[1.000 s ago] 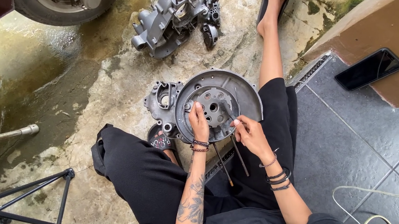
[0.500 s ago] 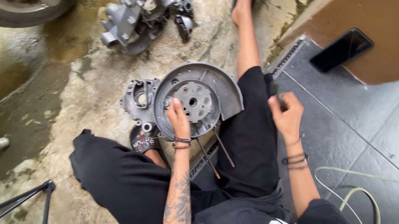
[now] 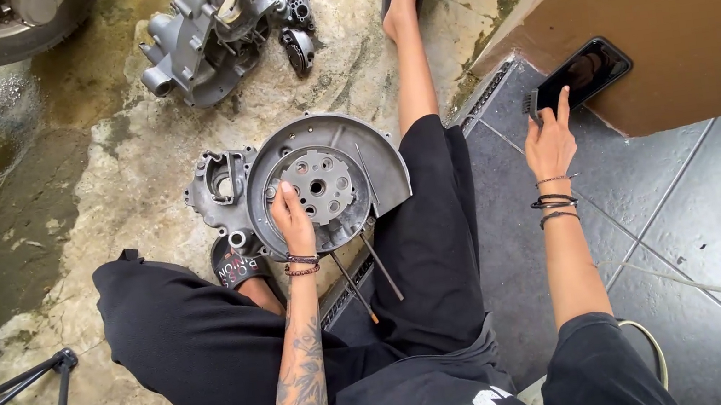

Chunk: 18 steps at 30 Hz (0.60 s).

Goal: The person sits on the ground and uses a small metal tool to scrape and clean the surface of a circular metal plate. They then use a small brush to scrub the edges and holes of the plate, removing debris.

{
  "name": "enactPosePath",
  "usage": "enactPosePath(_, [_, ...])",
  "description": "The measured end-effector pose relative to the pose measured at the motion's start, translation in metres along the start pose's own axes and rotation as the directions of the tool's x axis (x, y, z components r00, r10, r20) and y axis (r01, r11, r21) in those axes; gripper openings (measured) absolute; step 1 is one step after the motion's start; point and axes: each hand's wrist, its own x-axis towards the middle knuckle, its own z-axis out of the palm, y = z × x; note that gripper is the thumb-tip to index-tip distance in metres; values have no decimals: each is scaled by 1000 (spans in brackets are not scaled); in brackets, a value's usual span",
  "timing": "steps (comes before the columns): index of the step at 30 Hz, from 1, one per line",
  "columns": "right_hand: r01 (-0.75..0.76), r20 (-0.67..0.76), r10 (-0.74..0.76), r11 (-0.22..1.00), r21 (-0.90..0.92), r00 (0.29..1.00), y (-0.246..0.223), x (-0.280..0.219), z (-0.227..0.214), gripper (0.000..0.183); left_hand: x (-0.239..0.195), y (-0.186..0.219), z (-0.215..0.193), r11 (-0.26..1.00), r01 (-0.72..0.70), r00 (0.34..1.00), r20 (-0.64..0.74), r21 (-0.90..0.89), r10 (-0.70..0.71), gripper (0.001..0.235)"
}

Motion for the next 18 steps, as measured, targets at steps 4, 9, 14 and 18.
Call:
enactPosePath(4, [-24,-2,24,998,-54,1000,31,13,25,22,0,-5,-1,1000,-26,1000,5,-5,26,46])
enactPosePath(9, [-67,27,69,996,-61,997,59,22,42,29,-1,-5,-1,999,-34,999,8,2,34,46])
enactPosePath(14, [-71,19,71,997,-20,997,54,19,42,30,0,-8,-1,999,-44,999,7,18,43,45])
enactPosePath(18, [-36,-85,34,999,-22,996,44,20,57,28,1,-7,-1,998,-51,999,-3,25,51,45])
